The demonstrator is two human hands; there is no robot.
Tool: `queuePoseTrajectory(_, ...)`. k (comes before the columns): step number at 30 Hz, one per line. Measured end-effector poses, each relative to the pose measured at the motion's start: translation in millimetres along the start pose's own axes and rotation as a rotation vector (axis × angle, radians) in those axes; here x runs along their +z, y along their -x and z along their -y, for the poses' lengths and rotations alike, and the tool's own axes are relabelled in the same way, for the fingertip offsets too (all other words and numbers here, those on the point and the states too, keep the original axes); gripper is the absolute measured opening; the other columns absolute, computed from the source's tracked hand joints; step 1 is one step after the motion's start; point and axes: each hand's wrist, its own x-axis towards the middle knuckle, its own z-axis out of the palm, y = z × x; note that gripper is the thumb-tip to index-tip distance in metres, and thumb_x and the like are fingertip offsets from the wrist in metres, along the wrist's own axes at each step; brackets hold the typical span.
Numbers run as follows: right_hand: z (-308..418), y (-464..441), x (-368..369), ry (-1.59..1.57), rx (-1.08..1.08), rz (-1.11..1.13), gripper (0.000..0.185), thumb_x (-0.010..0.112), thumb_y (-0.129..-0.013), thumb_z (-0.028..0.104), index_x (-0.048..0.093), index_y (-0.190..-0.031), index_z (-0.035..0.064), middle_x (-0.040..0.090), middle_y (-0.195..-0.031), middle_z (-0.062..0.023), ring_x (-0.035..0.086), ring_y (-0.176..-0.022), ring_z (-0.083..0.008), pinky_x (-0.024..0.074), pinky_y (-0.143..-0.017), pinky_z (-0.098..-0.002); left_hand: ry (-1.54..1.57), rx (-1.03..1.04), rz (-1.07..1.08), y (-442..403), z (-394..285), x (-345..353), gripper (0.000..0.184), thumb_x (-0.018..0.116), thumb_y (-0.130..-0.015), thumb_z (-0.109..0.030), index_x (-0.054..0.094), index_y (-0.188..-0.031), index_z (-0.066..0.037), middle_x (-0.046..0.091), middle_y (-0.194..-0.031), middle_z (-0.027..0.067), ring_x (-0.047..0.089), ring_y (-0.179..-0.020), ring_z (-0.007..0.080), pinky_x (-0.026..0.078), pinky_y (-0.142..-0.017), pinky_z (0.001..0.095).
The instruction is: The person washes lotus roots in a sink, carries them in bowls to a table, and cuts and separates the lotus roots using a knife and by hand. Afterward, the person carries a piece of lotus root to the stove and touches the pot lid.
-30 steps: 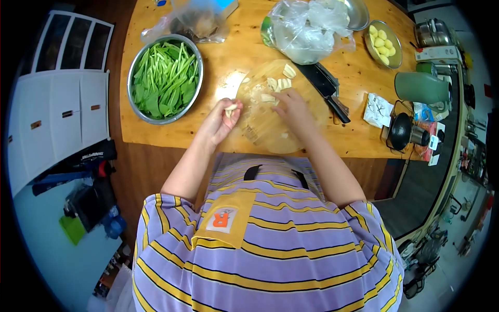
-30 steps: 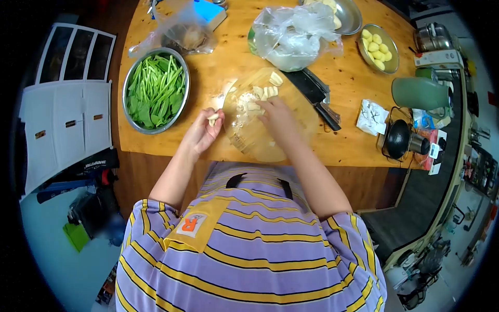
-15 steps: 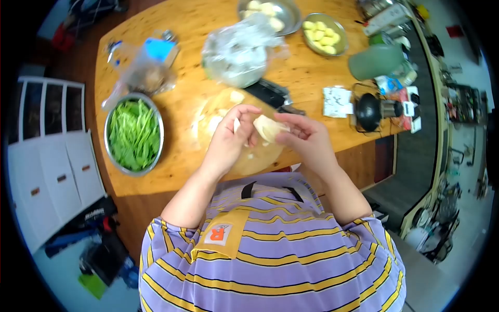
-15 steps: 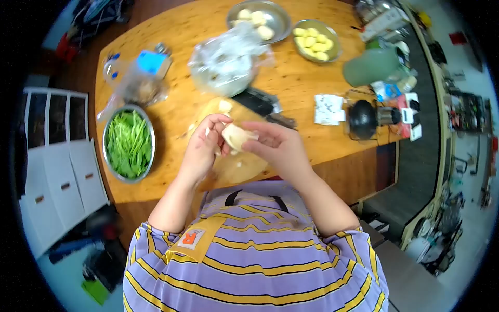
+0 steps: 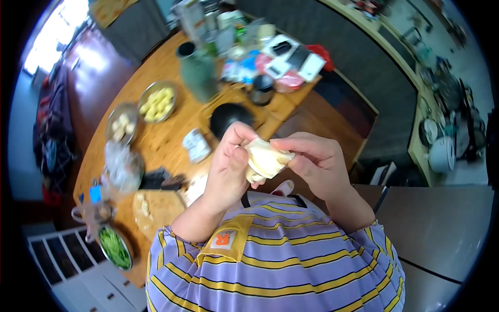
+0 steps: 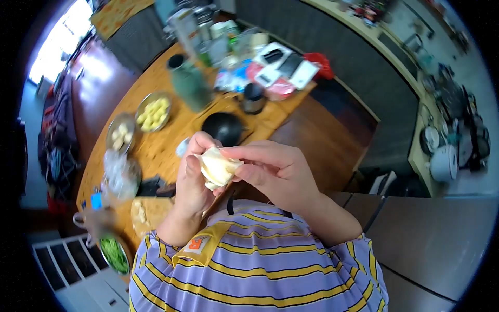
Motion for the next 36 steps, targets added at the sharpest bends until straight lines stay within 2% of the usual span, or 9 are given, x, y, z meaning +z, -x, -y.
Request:
queuePoseTrajectory(2, 20.3, 12.5, -68.7, 0.151, -0.005, -0.041, 0.027, 0.067, -0.088, 0.003, 0.069, -0.113, -0.0051, 0.069, -0.101, -0.0115, 0.067, -0.089, -0.0143, 0.0519, -0.077, -0.0242, -0.017, -0.006, 0.064, -46.8, 36.7, 37.7, 0.058, 0.057, -0.092, -0.061, 0.043, -0.11, -0.007, 0.062, -0.082, 0.0047, 0.056, -0.059, 0.0071, 0.041, -0.048, 0.0194)
queuePoseTrajectory(3, 28.0, 17.9, -99.9, 0.219, 0.003, -0.061, 0.026, 0.065, -0.087, 0.0, 0.07, -0.112, -0.0052, 0.069, -0.1, -0.0111, 0.067, -0.087, -0.0137, 0.052, -0.076, -0.0234, 0.027, 0.001, 0.111, -69.7, 53.7, 55.0, 0.05, 0.059, -0.095, -0.053, 0.043, -0.11, -0.008, 0.062, -0.084, 0.0052, 0.058, -0.061, 0.0084, 0.044, -0.05, 0.02)
queuePoseTrajectory(6, 40.1, 25.4, -184.3, 0.223, 0.058, -0.165, 0.028, 0.064, -0.087, -0.003, 0.072, -0.113, 0.0021, 0.069, -0.08, -0.0017, 0.057, -0.064, -0.0032, 0.044, -0.058, -0.0178, -0.026, -0.008, 0.129, -132.7, 95.7, 109.2, 0.04, 0.061, -0.097, -0.042, 0.042, -0.109, -0.008, 0.062, -0.087, 0.0059, 0.059, -0.063, 0.0096, 0.047, -0.053, 0.0209)
queuePoseTrajectory(8, 53.6, 25.9, -235.5, 0.248, 0.149, -0.203, 0.028, 0.065, -0.081, -0.01, 0.071, -0.108, -0.0049, 0.071, -0.091, -0.0081, 0.067, -0.079, -0.0098, 0.0521, -0.071, -0.0206, -0.004, -0.038, 0.179, -171.7, 120.6, 133.1, 0.031, 0.06, -0.099, -0.03, 0.041, -0.11, -0.008, 0.063, -0.089, 0.0066, 0.061, -0.066, 0.0103, 0.05, -0.056, 0.0218)
queuePoseTrajectory(14, 66.8, -4.7, -377.9, 0.145, 0.2, -0.248, 0.025, 0.07, -0.08, -0.007, 0.071, -0.104, -0.0035, 0.072, -0.087, -0.0057, 0.066, -0.078, -0.0074, 0.0507, -0.068, -0.0193, -0.041, -0.145, 0.303, -305.7, 185.3, 180.2, 0.021, 0.058, -0.099, -0.015, 0.042, -0.109, -0.007, 0.063, -0.092, 0.0056, 0.063, -0.074, 0.0104, 0.051, -0.059, 0.0214)
queuePoseTrajectory(20, 84.2, -99.9, -523.5, 0.27, 0.185, -0.306, 0.022, 0.069, -0.082, -0.007, 0.072, -0.104, -0.0037, 0.071, -0.086, -0.0044, 0.066, -0.079, -0.0063, 0.0498, -0.067, -0.018, -0.056, -0.061, 0.279, -471.8, 240.5, 207.9, 0.016, 0.057, -0.099, -0.01, 0.044, -0.107, -0.006, 0.062, -0.093, 0.006, 0.06, -0.081, 0.0083, 0.05, -0.069, 0.0225)
queuePoseTrajectory(28, 111.9, -262.9, -703.9, 0.255, 0.2, -0.164, 0.025, 0.069, -0.082, -0.004, 0.073, -0.107, -0.0011, 0.072, -0.09, -0.0031, 0.064, -0.08, -0.0046, 0.0516, -0.071, -0.0203, -0.098, -0.028, 0.207, -700.0, 249.1, 229.9, 0.017, 0.056, -0.097, -0.006, 0.043, -0.107, -0.006, 0.062, -0.094, 0.0065, 0.062, -0.077, 0.0082, 0.052, -0.065, 0.0223)
queuePoseTrajectory(31, 112.0, -319.4, -750.7, 0.219, 0.214, -0.114, 0.027, 0.065, -0.079, -0.01, 0.071, -0.104, -0.0038, 0.072, -0.094, -0.0064, 0.066, -0.085, -0.0079, 0.0533, -0.075, -0.0214, -0.138, 0.094, 0.157, -762.6, 257.4, 224.6, 0.023, 0.064, -0.093, -0.01, 0.047, -0.105, -0.004, 0.062, -0.094, 0.0054, 0.059, -0.077, 0.007, 0.049, -0.066, 0.022)
queuePoseTrajectory(36, 100.7, -431.3, -817.7, 0.137, 0.217, 0.121, 0.025, 0.063, -0.077, -0.014, 0.067, -0.1, -0.0042, 0.07, -0.098, -0.0081, 0.067, -0.089, -0.0107, 0.0544, -0.08, -0.0232, -0.572, 0.362, -0.009, -849.3, 254.2, 198.4, 0.032, 0.08, -0.081, -0.02, 0.057, -0.096, -0.003, 0.063, -0.087, 0.0036, 0.057, -0.072, 0.0074, 0.046, -0.063, 0.0224)
